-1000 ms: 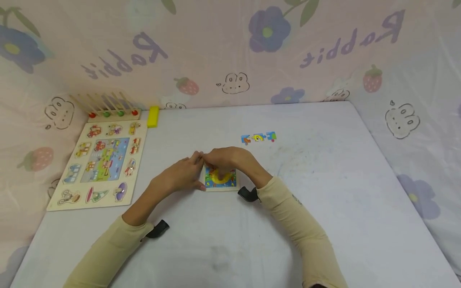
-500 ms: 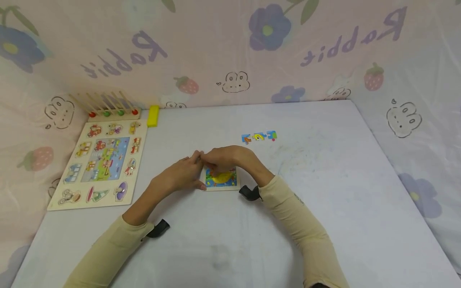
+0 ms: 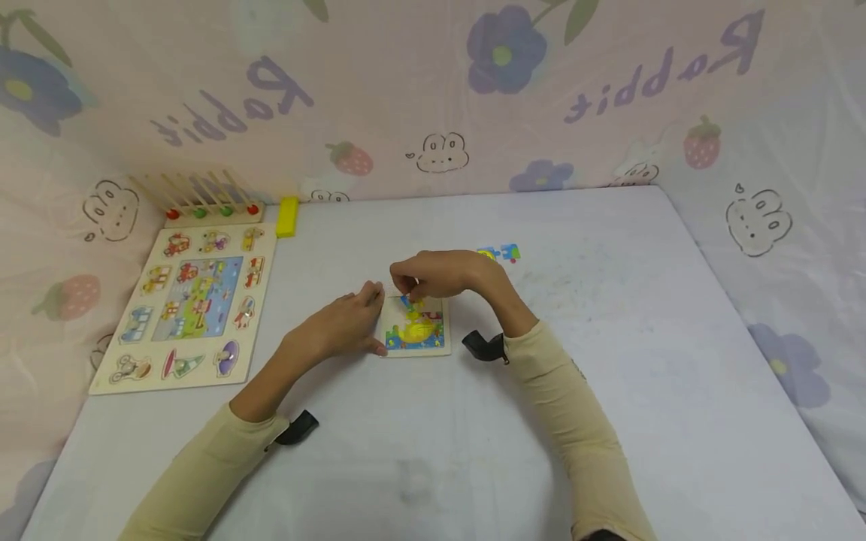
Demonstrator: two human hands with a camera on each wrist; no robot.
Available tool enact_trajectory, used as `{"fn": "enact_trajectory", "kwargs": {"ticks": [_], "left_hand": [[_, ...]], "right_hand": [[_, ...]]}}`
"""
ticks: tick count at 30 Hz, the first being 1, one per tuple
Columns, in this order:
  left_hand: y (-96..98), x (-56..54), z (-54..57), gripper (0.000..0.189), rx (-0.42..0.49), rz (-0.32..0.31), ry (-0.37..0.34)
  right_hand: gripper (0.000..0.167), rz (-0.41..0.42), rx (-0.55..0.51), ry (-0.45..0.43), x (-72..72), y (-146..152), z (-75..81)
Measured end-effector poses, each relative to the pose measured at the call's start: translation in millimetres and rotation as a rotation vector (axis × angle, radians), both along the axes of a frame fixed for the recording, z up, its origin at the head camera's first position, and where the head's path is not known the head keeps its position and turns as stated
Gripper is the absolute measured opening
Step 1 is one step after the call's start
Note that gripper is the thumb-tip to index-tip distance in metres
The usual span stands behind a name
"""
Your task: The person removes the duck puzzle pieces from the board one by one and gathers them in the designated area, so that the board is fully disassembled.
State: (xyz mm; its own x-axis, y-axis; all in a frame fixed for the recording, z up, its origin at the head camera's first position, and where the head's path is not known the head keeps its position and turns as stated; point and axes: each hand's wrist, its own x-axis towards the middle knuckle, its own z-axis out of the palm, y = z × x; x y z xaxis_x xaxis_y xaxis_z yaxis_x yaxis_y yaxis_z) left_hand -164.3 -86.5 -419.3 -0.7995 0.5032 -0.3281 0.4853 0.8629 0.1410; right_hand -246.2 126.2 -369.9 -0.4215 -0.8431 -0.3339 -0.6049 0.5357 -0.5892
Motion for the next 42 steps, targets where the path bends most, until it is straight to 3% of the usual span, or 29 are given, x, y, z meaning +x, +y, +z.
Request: {"fn": "enact_trajectory", "kwargs": {"ticks": [5,13,19,26,34,42], "left_hand": [[0.8,0.6,0.3,0.105,0.007,0.027,-0.01],[-0.3,1.2,-2.6,0.104,0.026,0.045,-0.032],[-0.8,2.1,-0.8,0.105,0.037,0.055,-0.032],[-0.1,2.0,-1.8,0.106,0.038,0.052,-0.036],[-0.2,1.0,0.0,0.105,0.035,0.049,-0.029],[0.6,-0.8,0.1,0.105,0.033,0.042,-0.024]], "right_hand": [[0.011,-0.073,-0.018,0.041,-7.2,23.7,14.4],[0.006,-0.183,-0.027,0.1,-19.9,57.1,19.8],[0.005,-0.2,-0.013,0.089,-33.2,64.5,4.3],[0.012,-0.207,0.132,0.088,-45.5,61.7,-22.2],[0.023,-0.303,0.251,0.097,-42.0,62.3,-19.2],[0.024,-0.337,0.336,0.116,-41.7,57.9,-23.3]]}}
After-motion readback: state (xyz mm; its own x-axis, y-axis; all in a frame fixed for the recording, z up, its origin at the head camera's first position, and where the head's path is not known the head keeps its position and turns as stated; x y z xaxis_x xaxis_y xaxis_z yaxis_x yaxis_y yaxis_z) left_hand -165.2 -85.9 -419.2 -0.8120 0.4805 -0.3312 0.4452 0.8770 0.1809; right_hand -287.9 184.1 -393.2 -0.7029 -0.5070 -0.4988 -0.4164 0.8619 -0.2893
